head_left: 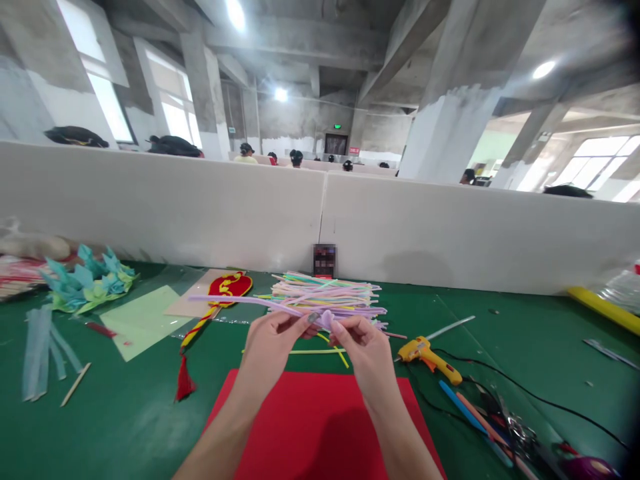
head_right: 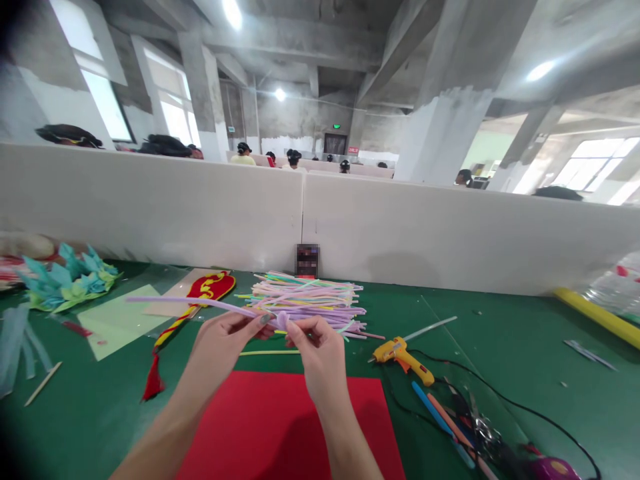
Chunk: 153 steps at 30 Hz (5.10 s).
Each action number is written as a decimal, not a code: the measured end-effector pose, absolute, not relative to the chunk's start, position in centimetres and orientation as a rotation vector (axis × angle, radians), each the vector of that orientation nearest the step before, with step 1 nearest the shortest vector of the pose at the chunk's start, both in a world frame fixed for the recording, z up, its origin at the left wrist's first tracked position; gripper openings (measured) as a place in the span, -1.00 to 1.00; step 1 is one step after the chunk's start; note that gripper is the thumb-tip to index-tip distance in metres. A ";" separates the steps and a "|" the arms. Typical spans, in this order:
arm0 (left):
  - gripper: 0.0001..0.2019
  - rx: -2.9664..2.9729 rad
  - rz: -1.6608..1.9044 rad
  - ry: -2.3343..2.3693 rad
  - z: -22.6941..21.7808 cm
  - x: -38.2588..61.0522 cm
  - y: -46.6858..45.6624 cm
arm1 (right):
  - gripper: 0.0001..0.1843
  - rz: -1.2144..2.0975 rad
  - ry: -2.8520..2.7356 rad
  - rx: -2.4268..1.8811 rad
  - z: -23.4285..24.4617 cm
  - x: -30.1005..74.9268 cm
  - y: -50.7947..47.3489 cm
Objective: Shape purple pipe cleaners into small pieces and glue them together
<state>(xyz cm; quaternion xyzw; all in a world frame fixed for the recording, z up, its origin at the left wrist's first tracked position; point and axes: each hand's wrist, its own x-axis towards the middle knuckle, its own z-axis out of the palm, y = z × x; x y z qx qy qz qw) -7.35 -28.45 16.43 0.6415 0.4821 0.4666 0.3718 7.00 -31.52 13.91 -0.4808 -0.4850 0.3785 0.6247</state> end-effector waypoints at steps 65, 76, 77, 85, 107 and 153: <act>-0.79 1.769 0.999 1.089 15.6 -6.7 -28.6 | -0.82 0.908 -1.414 -1.242 14.4 9.9 -31.6; -0.83 1.633 1.075 1.063 15.9 -6.4 -28.8 | -0.80 0.893 -1.308 -1.178 14.2 9.4 -31.4; -0.84 1.593 1.094 1.067 15.8 -6.3 -28.8 | -0.79 0.892 -1.296 -1.178 14.2 9.3 -31.4; -0.81 1.580 1.137 1.034 15.6 -5.9 -29.0 | -0.77 0.821 -1.322 -1.232 14.6 8.9 -31.8; -0.81 1.531 1.028 1.083 16.0 -6.3 -28.5 | -0.78 0.859 -1.329 -1.196 14.1 8.8 -31.4; -0.83 2.702 1.120 0.967 15.4 -6.4 -28.6 | -0.75 0.784 -1.268 -1.262 14.5 10.9 -31.5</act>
